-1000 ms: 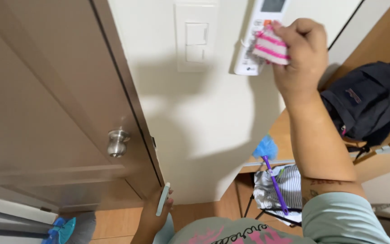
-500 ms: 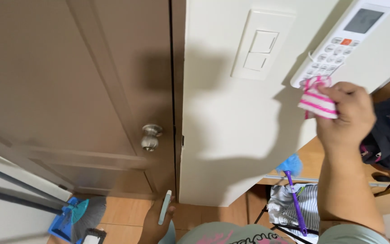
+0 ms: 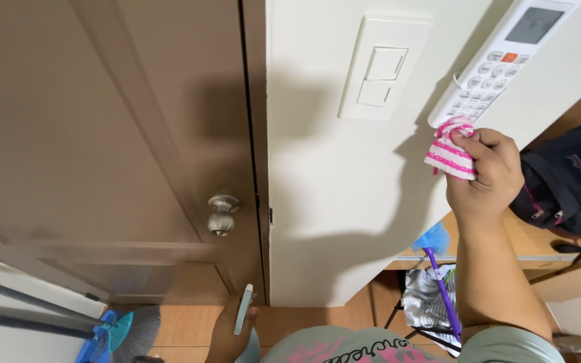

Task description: The person cleans a wall unit, light switch, and door handle using a spray bottle and a cloth.

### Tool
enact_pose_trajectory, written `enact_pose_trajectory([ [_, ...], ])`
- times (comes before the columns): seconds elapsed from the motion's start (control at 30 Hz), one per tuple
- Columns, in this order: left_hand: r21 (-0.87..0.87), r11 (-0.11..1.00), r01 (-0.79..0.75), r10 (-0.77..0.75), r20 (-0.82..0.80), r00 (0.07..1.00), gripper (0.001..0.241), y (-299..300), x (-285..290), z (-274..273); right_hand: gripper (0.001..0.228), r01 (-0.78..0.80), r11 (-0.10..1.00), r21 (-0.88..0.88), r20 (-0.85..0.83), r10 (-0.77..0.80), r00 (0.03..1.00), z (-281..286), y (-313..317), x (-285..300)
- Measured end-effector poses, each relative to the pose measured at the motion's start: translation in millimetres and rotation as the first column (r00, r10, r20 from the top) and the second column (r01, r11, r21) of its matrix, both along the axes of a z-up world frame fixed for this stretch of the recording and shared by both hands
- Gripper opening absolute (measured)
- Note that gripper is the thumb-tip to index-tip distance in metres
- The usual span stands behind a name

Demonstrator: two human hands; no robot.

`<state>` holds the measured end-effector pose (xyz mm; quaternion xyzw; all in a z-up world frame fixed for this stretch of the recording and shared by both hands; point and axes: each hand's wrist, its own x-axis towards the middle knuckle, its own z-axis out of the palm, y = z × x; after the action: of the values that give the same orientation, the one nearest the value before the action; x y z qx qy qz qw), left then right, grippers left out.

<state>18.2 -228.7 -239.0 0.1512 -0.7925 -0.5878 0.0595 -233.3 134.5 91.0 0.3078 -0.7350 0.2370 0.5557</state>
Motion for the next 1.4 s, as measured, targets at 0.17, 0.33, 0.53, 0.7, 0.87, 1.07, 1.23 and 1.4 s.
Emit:
enact_pose_trajectory([
  [0.17,-0.026,1.0,0.007,-0.008,-0.071,0.997,0.05,-6.0,-8.1,-3.4,0.019,0.017,0.999,-0.043,0.062,-0.015,0.998,36.8,13.3,11.3],
  [0.33,0.029,1.0,0.004,-0.004,0.012,1.0,0.05,-2.2,-11.1,-10.3,0.027,0.048,0.998,-0.033,-0.105,-0.051,0.993,58.6,-19.4,-2.9],
  [0.53,0.028,1.0,-0.004,0.003,0.046,0.999,0.052,3.1,-13.7,0.2,0.024,0.001,0.999,-0.035,-0.017,-0.002,1.0,15.5,-17.9,3.7],
  [0.7,0.015,1.0,0.016,-0.016,0.002,1.0,0.056,0.3,-3.9,6.7,0.022,0.064,0.994,-0.084,0.028,-0.061,0.998,22.2,10.6,5.8],
  [0.87,0.061,0.998,-0.004,0.001,0.051,0.999,0.057,4.7,-5.0,-1.5,0.028,0.094,0.994,-0.054,-0.078,-0.098,0.992,45.0,-8.6,20.0],
  [1.07,0.039,0.999,0.023,-0.024,0.035,0.999,0.055,8.9,-2.3,-2.9,0.027,0.029,1.0,0.007,0.052,-0.029,0.998,20.3,-10.9,8.1],
  [1.23,0.023,1.0,0.014,-0.013,-0.066,0.998,0.053,5.7,-0.3,0.0,0.022,0.028,0.996,-0.087,0.091,-0.02,0.996,18.2,-8.7,5.7],
  [1.4,0.013,1.0,0.014,-0.013,-0.046,0.999,0.053,14.8,2.4,13.0,0.027,-0.027,0.999,-0.047,0.082,0.03,0.996,26.5,-23.6,15.1],
])
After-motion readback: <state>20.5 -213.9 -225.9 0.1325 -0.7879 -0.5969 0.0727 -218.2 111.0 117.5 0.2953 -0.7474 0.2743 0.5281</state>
